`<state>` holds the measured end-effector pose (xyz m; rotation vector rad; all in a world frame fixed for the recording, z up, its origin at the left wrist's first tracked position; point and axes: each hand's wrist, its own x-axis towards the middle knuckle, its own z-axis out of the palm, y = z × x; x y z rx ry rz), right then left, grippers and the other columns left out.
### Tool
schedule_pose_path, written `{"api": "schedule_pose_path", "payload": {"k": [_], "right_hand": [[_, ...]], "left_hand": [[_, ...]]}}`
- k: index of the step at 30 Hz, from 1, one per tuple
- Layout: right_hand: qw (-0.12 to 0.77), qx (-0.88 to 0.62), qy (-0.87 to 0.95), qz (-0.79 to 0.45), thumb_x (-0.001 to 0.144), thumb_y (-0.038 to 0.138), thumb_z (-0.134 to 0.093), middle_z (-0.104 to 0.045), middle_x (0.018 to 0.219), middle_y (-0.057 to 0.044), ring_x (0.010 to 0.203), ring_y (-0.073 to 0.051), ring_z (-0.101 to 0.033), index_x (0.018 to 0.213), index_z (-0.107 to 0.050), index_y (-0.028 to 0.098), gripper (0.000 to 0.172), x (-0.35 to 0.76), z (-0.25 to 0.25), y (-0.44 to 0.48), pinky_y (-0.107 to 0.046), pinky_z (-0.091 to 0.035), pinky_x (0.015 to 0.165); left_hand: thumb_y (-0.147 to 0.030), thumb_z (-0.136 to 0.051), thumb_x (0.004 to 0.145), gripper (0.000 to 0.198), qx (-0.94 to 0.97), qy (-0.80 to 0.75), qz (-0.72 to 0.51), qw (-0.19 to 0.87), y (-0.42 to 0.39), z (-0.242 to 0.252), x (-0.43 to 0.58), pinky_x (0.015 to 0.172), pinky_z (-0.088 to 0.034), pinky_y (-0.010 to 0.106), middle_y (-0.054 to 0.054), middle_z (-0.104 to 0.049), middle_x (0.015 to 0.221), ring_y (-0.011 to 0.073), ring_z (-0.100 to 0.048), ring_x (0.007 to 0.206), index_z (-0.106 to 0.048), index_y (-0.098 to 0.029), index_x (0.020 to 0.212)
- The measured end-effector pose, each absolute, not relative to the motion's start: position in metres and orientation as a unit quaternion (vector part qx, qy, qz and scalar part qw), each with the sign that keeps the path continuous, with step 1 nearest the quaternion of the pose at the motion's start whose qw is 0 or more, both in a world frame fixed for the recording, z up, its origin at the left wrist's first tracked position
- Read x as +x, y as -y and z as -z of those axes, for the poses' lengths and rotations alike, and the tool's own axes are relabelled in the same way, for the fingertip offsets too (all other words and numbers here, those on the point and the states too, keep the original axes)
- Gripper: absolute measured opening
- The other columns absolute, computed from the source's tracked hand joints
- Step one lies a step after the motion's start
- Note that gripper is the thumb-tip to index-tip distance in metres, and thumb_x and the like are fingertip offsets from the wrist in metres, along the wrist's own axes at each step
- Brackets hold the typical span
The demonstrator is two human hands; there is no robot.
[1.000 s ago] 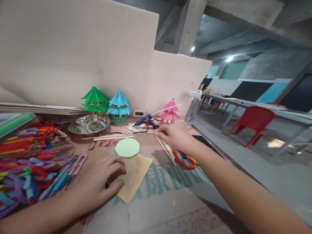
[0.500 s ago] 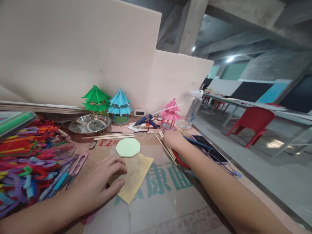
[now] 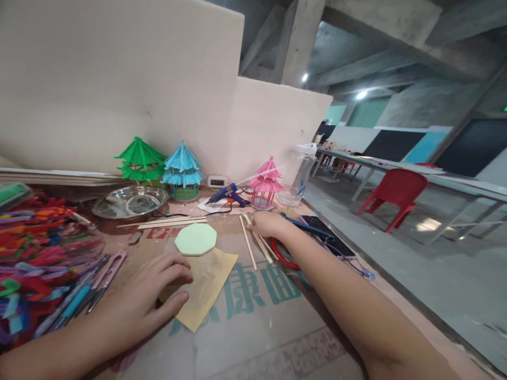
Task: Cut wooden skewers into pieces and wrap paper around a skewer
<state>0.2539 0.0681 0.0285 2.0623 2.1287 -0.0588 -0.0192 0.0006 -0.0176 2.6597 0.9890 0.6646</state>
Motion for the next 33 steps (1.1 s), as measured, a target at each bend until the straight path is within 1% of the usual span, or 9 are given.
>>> {"api": "schedule_pose_path", "payload": {"k": [5,8,11,15,18,21,24,27,33], "right_hand": [[0.027,0.694,-0.718,0.045,0.092,0.024,-0.041,-0.069,0.104,-0.016,0.095,-0.025,-0.064,0.097,-0.066,0.011,0.029,0.261,-0.031,-0.071,-0.028,-0.045,0.076],[-0.035,0.661,-0.746,0.078,0.095,0.028,-0.037,-0.066,0.092,-0.008,0.081,-0.017,-0.061,0.096,-0.059,0.016,0.026,0.264,-0.038,-0.067,-0.023,-0.043,0.066],[-0.162,0.547,-0.784,0.246,0.094,0.043,-0.039,-0.049,0.064,0.004,0.052,-0.009,-0.046,0.087,-0.049,0.019,0.026,0.262,-0.049,-0.055,-0.019,-0.035,0.05],[-0.247,0.398,-0.783,0.409,0.084,0.06,-0.05,-0.037,0.059,0.009,0.046,-0.006,-0.033,0.078,-0.042,0.021,0.041,0.25,-0.064,-0.035,-0.018,-0.027,0.044],[-0.24,0.41,-0.786,0.396,0.084,0.06,-0.05,-0.036,0.058,0.009,0.046,-0.006,-0.033,0.077,-0.042,0.02,0.041,0.243,-0.069,-0.031,-0.018,-0.027,0.044],[-0.182,0.533,-0.784,0.262,0.09,0.052,-0.042,-0.044,0.06,0.006,0.049,-0.008,-0.041,0.079,-0.046,0.02,0.035,0.246,-0.063,-0.042,-0.019,-0.033,0.047],[-0.087,0.654,-0.746,0.09,0.092,0.039,-0.041,-0.061,0.072,-0.002,0.066,-0.013,-0.056,0.082,-0.057,0.017,0.029,0.257,-0.05,-0.059,-0.022,-0.04,0.058],[-0.04,0.698,-0.714,0.036,0.089,0.03,-0.046,-0.069,0.09,-0.013,0.084,-0.023,-0.063,0.085,-0.064,0.014,0.025,0.266,-0.037,-0.069,-0.028,-0.043,0.069],[0.016,0.7,-0.714,0.029,0.082,0.056,-0.054,-0.066,0.112,-0.02,0.1,-0.033,-0.063,0.115,-0.058,0.012,0.055,0.257,-0.028,-0.059,-0.036,-0.045,0.078]], "left_hand": [[-0.024,-0.049,0.084,0.014,0.909,-0.34,-0.209,0.121,-0.001,0.016,-0.019,0.085,-0.047,0.04,0.006,-0.061,0.102,0.0241,-0.056,0.097,-0.061,-0.022,0.092],[-0.024,-0.05,0.084,0.015,0.907,-0.347,-0.204,0.125,-0.001,0.016,-0.02,0.086,-0.047,0.041,0.006,-0.06,0.103,0.0246,-0.057,0.099,-0.061,-0.022,0.092],[-0.023,-0.051,0.083,0.014,0.905,-0.352,-0.203,0.123,0.001,0.015,-0.02,0.085,-0.047,0.041,0.005,-0.06,0.102,0.0249,-0.057,0.099,-0.061,-0.022,0.091],[-0.021,-0.052,0.082,0.013,0.907,-0.354,-0.2,0.109,0.002,0.014,-0.02,0.082,-0.048,0.039,0.005,-0.061,0.101,0.0245,-0.059,0.095,-0.061,-0.022,0.09],[-0.019,-0.052,0.081,0.014,0.907,-0.348,-0.215,0.104,0.002,0.013,-0.02,0.083,-0.048,0.038,0.005,-0.061,0.101,0.0237,-0.059,0.095,-0.061,-0.023,0.091],[-0.019,-0.051,0.081,0.013,0.907,-0.343,-0.219,0.104,0.002,0.013,-0.02,0.083,-0.048,0.037,0.005,-0.061,0.1,0.0234,-0.058,0.095,-0.061,-0.022,0.09],[-0.02,-0.052,0.081,0.012,0.905,-0.349,-0.216,0.112,0.001,0.014,-0.02,0.082,-0.048,0.037,0.004,-0.061,0.099,0.0233,-0.058,0.095,-0.061,-0.023,0.089],[-0.021,-0.053,0.081,0.012,0.902,-0.351,-0.22,0.121,0.001,0.015,-0.021,0.084,-0.048,0.037,0.004,-0.061,0.1,0.0233,-0.057,0.097,-0.061,-0.023,0.09],[-0.022,-0.052,0.083,0.012,0.902,-0.358,-0.201,0.135,0.002,0.015,-0.021,0.087,-0.046,0.041,0.005,-0.06,0.104,0.0246,-0.056,0.101,-0.06,-0.022,0.092]]}}
